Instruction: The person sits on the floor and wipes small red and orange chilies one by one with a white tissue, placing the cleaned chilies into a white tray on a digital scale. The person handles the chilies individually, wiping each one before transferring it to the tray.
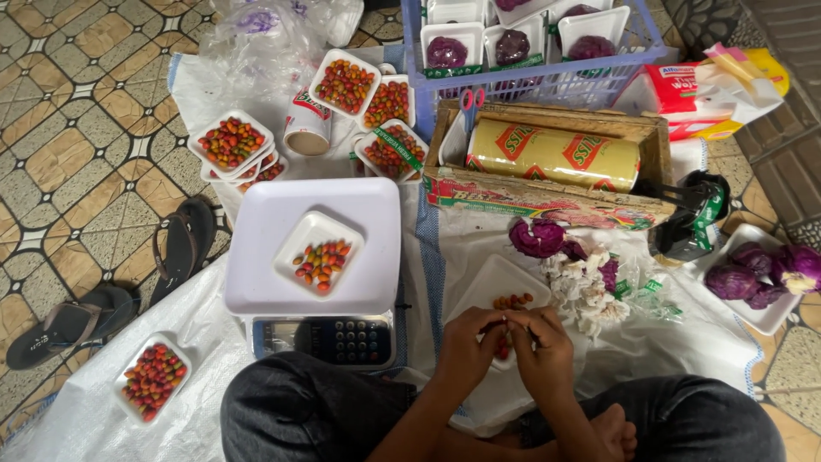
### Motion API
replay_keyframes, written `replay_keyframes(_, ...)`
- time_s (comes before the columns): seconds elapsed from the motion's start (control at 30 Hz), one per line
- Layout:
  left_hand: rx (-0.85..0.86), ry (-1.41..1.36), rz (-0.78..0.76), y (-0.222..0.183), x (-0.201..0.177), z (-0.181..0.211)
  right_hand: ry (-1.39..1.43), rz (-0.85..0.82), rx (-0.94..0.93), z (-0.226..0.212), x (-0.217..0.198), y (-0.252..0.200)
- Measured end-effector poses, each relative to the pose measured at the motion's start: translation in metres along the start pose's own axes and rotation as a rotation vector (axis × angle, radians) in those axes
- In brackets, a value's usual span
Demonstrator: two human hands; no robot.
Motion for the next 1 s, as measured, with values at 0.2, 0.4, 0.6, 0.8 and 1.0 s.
replay_keyframes(0.2, 0.197, 0.144, -0.046, -0.010, 0.010, -0.011, 0.121, -0.149, 0.336, 0.020, -0.003, -0.003)
replay_keyframes(0.4, 0.205, 0.097, -0.020, -0.010, 0.017, -0.003, 0.343, -0.193, 0.741, 0.010, -0.008, 0.007)
replay_keyframes(0.6, -0.098, -0.182, 0.153, -0.002, 0.008, -0.001, 0.477, -0.030, 0.595, -0.013, -0.010, 0.009)
replay_keyframes(0.8, -0.132, -0.080, 0.123, 0.000, 0.004, -0.003, 0.269, 0.056, 0.195, -0.017, -0.006, 0.006)
replay_keyframes(1.0, -0.019, -0.011, 0.080, -0.003, 0.006, -0.010, 0.102, 0.059, 0.119, -0.012, -0.005, 0.009)
Point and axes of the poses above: each hand's wrist, its own y-axis towards the middle knuckle, its own x-axis out of the palm, z = x × y, the point moved 4 cm from there along y, towards the middle knuckle, and after that the axes turned 14 degrees about -y, right-handed, at the moved point
